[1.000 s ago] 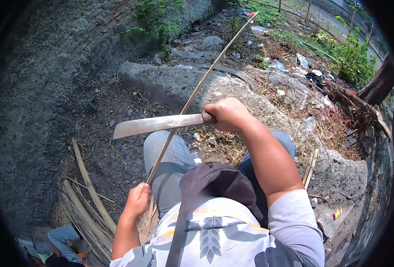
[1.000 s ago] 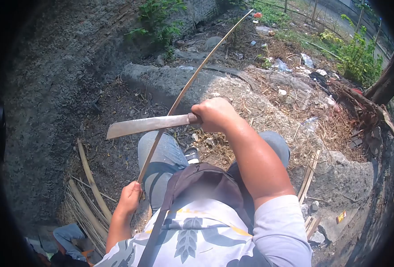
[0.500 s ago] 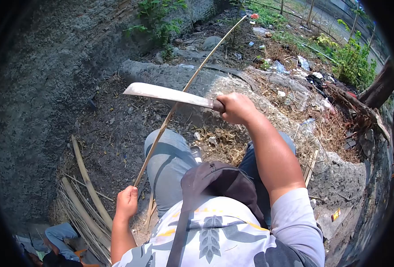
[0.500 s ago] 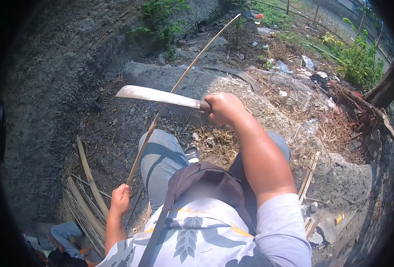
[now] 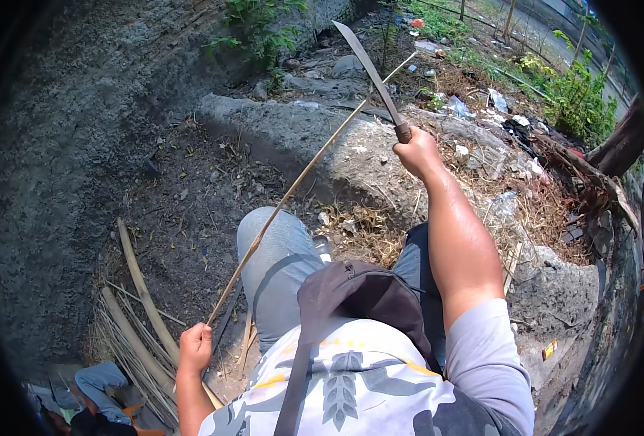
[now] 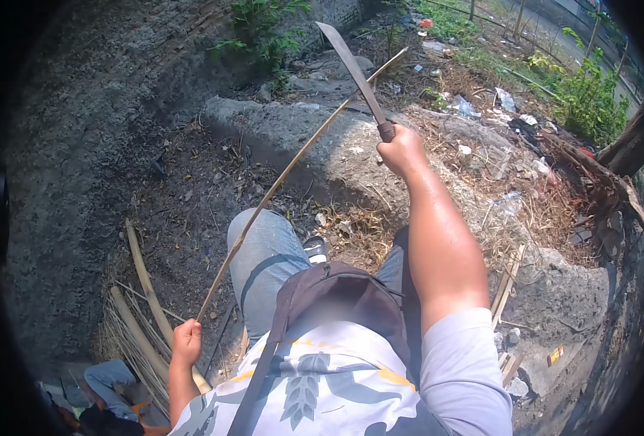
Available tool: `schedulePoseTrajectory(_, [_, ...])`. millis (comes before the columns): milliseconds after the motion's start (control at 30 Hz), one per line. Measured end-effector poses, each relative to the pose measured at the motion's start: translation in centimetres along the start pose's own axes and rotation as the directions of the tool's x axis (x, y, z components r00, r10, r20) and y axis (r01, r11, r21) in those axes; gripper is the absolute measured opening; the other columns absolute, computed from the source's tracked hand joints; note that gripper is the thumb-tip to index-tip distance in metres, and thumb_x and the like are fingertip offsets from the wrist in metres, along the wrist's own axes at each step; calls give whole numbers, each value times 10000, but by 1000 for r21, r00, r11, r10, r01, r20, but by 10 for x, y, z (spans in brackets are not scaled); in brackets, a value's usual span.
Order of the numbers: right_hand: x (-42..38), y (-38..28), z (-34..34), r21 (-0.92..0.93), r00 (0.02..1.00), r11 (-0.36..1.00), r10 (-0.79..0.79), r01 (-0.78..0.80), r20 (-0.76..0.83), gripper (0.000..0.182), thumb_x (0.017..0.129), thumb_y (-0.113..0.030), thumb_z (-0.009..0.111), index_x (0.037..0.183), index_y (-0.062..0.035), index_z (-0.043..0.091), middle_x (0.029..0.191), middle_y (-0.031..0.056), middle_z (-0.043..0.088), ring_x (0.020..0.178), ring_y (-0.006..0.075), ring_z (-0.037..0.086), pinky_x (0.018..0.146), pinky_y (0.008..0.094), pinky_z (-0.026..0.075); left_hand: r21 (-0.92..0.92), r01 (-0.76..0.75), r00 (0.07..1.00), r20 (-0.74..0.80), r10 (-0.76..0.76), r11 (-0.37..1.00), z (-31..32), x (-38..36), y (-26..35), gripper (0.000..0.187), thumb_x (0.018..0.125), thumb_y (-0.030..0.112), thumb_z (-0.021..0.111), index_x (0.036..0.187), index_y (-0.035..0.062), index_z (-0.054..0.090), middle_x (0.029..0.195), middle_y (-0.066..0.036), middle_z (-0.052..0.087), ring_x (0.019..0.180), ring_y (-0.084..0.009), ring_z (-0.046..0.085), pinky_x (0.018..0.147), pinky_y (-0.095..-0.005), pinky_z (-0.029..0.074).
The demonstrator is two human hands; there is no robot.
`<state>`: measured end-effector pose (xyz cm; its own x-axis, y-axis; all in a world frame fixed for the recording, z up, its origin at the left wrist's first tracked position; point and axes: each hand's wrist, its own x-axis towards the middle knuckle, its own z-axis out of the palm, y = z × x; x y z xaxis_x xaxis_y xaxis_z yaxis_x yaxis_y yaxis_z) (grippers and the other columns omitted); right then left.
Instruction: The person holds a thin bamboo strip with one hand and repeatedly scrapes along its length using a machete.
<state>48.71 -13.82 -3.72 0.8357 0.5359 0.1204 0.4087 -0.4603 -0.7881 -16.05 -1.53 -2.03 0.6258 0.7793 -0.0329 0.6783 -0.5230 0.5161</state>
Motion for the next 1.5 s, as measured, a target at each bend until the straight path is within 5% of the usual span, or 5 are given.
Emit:
schedulePoseTrajectory(333, [-58, -60, 15, -297, 733, 687, -514, 663, 447, 192, 743, -166, 725, 923, -122, 677, 861, 177, 728, 881, 419, 715, 771, 524, 566, -130, -28, 994, 97, 41, 991, 26, 46, 35, 512, 1100, 406, 537, 788, 9, 621, 633, -107, 577, 584, -230, 571, 597, -374, 462])
schedulePoseTrajectory(533, [-15, -16, -1, -182, 947, 946, -224, 268, 228, 211, 795, -136, 681, 995, -87, 726, 938, 216, 736, 918, 438, 701, 781, 499, 552, -124, -47, 996, 70, 56, 991, 25, 28, 24, 507, 1104, 393, 539, 780, 9, 612, 623, -101, 564, 579, -220, 556, 590, -371, 456])
schedulePoseTrajectory(933, [-59, -74, 0, -244, 678, 658, -553, 712, 485, 202, 731, -188, 778, 884, -118, 666, 806, 179, 713, 836, 422, 711, 732, 537, 563, -120, -98, 995, -2, 99, 988, 40, 59, 32, 519, 1110, 411, 524, 784, 16, 600, 647, -107, 566, 596, -245, 556, 595, -376, 451])
schedulePoseTrajectory(1233, [-1, -4, -26, -73, 994, 997, 10, -2, 107, 302, 797, -189, 710, 1067, -55, 734, 953, 216, 749, 931, 393, 717, 840, 467, 550, 157, -111, 984, -118, 131, 981, 16, 29, 16, 493, 1085, 405, 541, 772, 25, 575, 676, -179, 569, 659, -421, 591, 612, -481, 454])
schedulePoseTrajectory(1500, [-44, -50, -3, -50, 841, 866, -467, 497, 273, 262, 849, -256, 808, 935, -57, 660, 848, 187, 705, 797, 386, 684, 717, 462, 531, 60, -150, 966, -204, 160, 987, 38, 65, 55, 469, 1096, 380, 528, 807, 12, 561, 692, -192, 551, 674, -427, 565, 622, -476, 448])
